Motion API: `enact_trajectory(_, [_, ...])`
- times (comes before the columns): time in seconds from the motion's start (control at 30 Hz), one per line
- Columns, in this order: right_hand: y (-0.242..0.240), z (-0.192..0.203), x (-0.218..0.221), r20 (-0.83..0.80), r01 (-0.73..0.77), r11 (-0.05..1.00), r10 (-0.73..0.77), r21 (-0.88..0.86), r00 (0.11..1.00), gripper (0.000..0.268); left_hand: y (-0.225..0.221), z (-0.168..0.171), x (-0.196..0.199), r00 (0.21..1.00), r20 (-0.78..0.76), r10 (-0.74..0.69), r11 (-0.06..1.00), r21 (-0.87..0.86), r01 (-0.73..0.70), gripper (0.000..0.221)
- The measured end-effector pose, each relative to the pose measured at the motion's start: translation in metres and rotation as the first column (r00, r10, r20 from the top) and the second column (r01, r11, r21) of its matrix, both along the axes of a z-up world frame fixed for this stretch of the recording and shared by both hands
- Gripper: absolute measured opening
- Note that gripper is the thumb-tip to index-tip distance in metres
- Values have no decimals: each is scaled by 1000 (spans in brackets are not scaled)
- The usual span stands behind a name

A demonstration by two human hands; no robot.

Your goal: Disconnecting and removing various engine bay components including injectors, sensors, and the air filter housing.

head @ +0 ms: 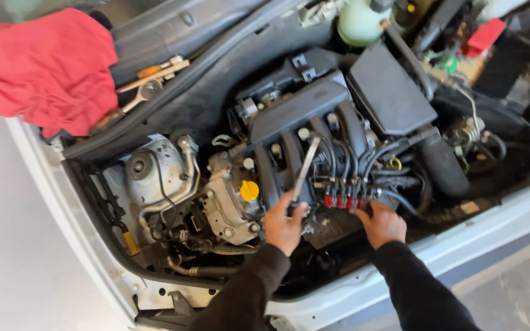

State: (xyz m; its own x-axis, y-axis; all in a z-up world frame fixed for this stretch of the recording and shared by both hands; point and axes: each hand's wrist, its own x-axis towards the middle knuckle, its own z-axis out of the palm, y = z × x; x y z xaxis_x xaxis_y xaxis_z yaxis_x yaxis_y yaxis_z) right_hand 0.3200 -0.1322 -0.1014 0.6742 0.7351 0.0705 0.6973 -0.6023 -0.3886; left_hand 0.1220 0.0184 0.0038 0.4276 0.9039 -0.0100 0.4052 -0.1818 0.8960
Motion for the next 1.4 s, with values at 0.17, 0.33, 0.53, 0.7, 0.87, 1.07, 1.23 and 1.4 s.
enact_trajectory(0.17, [0, 7, -3, -88, 99, 995, -101, -27, 991, 49, 143, 59, -45, 960, -237, 148, 988, 74, -134, 39])
enact_trajectory(0.33, [-13, 13, -9, -139, 34, 999, -34, -4, 990, 47, 341, 86, -92, 860, -441, 258, 536, 806, 253, 30])
enact_trajectory(0.53, [-12, 12, -14, -151, 54, 997, -46, 53, 987, 42, 457, 63, -138, 800, -544, 252, 498, 782, 375, 19])
enact_trajectory(0.7, [-8, 17, -14, -114, 66, 998, -66, -3, 991, 41, 417, 77, -126, 846, -494, 201, 470, 806, 359, 33])
enact_trajectory(0.87, [-7, 16, -11, -77, 81, 996, -78, 45, 994, 47, 249, 111, -73, 934, -358, -4, 480, 819, 316, 32])
enact_trajectory(1.07, [-10, 16, -17, -32, 66, 997, -65, 30, 997, 50, 32, 58, -88, 870, -345, -351, 845, 285, 453, 28])
enact_trajectory(1.23, [-7, 44, -32, -60, 131, 988, -136, -80, 989, 51, -85, -3, -139, 733, -263, -628, 722, 156, 674, 25])
enact_trajectory(1.4, [-5, 22, -68, -102, 295, 934, -319, -200, 942, 45, -122, 7, -180, 562, -182, -807, 553, 100, 827, 31])
